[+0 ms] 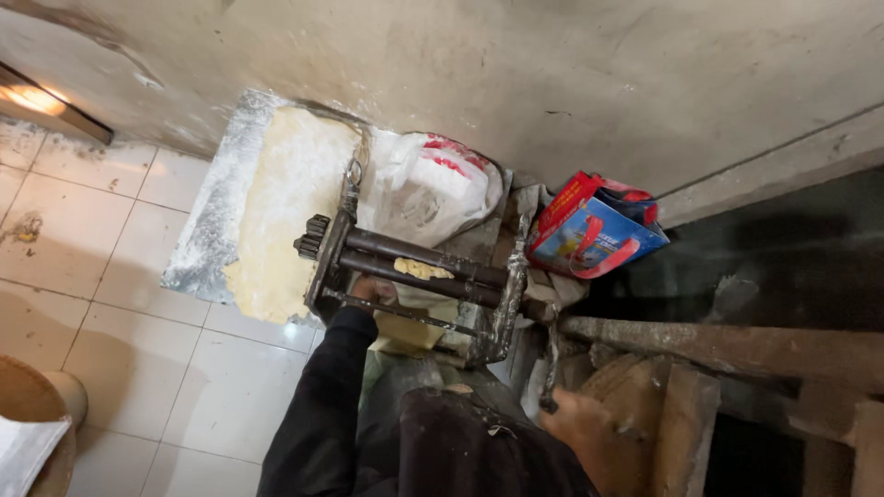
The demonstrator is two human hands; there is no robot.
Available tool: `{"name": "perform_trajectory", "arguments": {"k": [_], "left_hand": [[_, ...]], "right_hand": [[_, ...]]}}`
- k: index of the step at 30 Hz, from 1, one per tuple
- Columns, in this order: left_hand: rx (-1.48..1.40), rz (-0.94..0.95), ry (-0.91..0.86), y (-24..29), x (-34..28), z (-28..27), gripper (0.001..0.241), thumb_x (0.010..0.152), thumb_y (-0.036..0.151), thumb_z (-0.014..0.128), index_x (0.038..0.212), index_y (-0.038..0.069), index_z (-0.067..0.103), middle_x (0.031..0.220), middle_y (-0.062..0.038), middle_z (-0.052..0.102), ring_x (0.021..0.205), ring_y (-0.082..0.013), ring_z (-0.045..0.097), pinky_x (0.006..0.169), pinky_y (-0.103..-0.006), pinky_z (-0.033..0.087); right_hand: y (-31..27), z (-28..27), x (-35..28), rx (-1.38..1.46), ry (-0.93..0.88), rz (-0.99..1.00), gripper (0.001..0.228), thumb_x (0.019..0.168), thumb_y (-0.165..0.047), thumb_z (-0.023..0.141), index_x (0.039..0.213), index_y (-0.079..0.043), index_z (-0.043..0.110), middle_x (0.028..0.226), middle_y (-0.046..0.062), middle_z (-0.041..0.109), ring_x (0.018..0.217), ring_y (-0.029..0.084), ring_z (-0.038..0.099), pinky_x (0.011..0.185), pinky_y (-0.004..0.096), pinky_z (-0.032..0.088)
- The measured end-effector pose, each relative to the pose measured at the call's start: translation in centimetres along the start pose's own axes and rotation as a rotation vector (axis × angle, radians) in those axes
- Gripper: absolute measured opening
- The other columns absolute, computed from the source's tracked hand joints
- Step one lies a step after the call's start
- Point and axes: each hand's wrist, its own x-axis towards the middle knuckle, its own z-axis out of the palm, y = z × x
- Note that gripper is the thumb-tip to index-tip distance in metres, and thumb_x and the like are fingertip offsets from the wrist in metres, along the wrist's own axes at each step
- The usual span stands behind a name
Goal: The person feeds dough through a manual press by turning a crank handle, then folds the resulting sheet and applies flour to the surface while it rests on a metal table.
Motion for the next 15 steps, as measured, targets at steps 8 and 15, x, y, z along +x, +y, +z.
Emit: {"name": "perform_trajectory", "arguments": {"k": [8,15], "left_hand": [[-0.118,-0.304,0.283,-0.3,0.0,1.2,0.029,0.095,0.033,0.052,0.112,0.014,0.066,0.086,-0.015,0.072,0.069,-0.0270,0.068,0.065,-0.0376,0.057],[0.113,0.155,-0.292,-1.1,-0.8,1.5,0.021,0.095,0.009,0.060,0.111,-0.001,0.069,0.105,-0.010,0.073,0.091,-0.0190,0.066,0.082,-0.0352,0.055]], "right_hand": [[-0.4,-13.8,9.9,-0.274,0.972,-0.232,0.034,0.093,-0.026,0.076,0.063,-0.020,0.061,0.059,0.005,0.058,0.056,0.030,0.060,0.055,0.044,0.046],[-1.5,-14.2,27.3,-0.044,0.261,-0.187,0.019,0.082,-0.027,0.065,0.092,-0.022,0.080,0.089,0.017,0.074,0.083,0.042,0.071,0.075,0.053,0.056]]}}
